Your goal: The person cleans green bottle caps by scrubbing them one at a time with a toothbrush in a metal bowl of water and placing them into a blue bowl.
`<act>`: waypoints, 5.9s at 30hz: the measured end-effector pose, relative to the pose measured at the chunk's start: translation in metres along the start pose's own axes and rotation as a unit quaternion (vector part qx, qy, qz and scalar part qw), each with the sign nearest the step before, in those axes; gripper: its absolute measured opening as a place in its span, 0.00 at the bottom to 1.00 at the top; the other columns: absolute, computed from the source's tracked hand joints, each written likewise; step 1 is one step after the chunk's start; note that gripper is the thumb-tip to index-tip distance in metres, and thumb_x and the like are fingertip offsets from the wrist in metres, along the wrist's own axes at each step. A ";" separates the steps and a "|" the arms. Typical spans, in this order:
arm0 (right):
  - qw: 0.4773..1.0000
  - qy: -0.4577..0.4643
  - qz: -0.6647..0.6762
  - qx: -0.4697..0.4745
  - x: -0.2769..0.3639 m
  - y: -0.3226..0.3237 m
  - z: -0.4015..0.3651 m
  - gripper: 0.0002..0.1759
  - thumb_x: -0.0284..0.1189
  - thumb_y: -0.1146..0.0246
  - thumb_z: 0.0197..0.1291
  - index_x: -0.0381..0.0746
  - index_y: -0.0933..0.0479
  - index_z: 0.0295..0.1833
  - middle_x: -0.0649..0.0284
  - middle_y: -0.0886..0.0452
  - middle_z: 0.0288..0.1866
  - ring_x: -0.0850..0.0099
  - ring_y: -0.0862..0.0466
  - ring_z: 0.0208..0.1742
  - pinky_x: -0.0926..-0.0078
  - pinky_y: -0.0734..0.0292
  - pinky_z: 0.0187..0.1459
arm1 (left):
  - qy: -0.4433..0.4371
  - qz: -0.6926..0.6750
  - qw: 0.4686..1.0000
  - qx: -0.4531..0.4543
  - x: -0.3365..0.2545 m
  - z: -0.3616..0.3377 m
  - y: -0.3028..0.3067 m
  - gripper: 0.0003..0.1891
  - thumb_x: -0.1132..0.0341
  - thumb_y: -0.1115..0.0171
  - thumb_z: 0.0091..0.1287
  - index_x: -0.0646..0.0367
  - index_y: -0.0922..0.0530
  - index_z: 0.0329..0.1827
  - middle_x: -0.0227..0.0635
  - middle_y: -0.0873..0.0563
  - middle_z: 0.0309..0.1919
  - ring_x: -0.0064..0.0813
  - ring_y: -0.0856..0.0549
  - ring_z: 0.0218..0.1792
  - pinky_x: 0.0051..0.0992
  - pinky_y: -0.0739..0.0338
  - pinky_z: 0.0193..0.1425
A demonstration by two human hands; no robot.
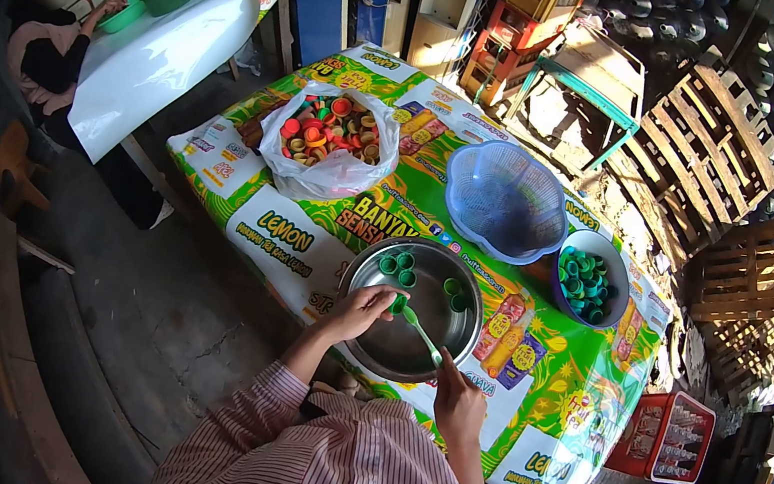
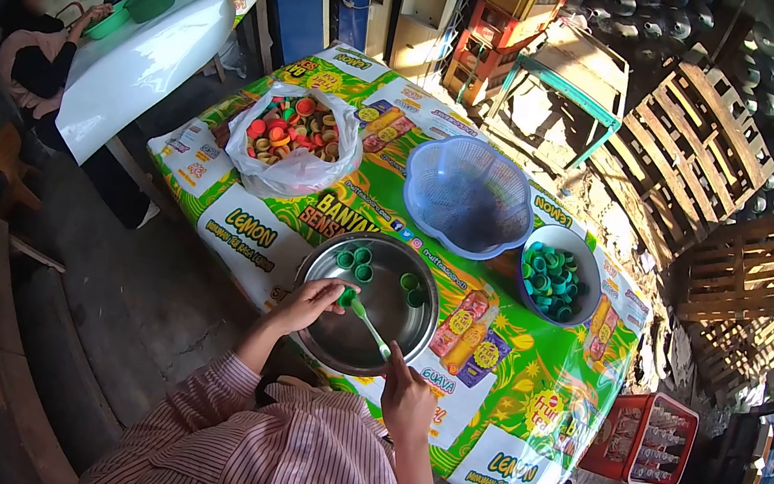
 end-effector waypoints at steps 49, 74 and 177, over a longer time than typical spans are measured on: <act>1.000 0.003 -0.014 0.007 -0.002 -0.007 0.008 0.19 0.29 0.44 0.61 0.49 0.27 0.59 0.56 0.22 0.22 0.60 0.22 0.20 0.64 0.30 0.21 | 0.063 0.066 0.996 -0.005 0.000 0.010 -0.002 0.21 0.51 0.57 0.72 0.62 0.26 0.41 0.28 0.22 0.26 0.15 0.26 0.25 0.19 0.28 0.35; 0.999 -0.036 0.000 0.022 -0.001 -0.015 0.014 0.17 0.30 0.46 0.62 0.45 0.26 0.57 0.50 0.25 0.18 0.58 0.23 0.16 0.62 0.32 0.19 | -0.051 0.052 0.997 0.031 -0.019 0.023 -0.002 0.14 0.61 0.49 0.70 0.61 0.24 0.50 0.33 0.19 0.33 0.19 0.20 0.35 0.21 0.25 0.40; 0.949 0.243 -0.199 -0.022 0.045 0.049 0.050 0.22 0.26 0.39 0.47 0.56 0.21 0.50 0.69 0.33 0.22 0.73 0.26 0.23 0.73 0.31 0.23 | 0.259 0.170 0.944 0.116 0.015 0.001 0.003 0.37 0.33 0.59 0.63 0.66 0.27 0.25 0.25 0.38 0.10 0.18 0.38 0.12 0.22 0.38 0.17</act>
Point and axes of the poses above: each hand's wrist, its own z-axis towards the middle knuckle, its own y-axis out of the back of the hand, x = y × z, the point moved 8 cm from there along z, towards the middle knuckle
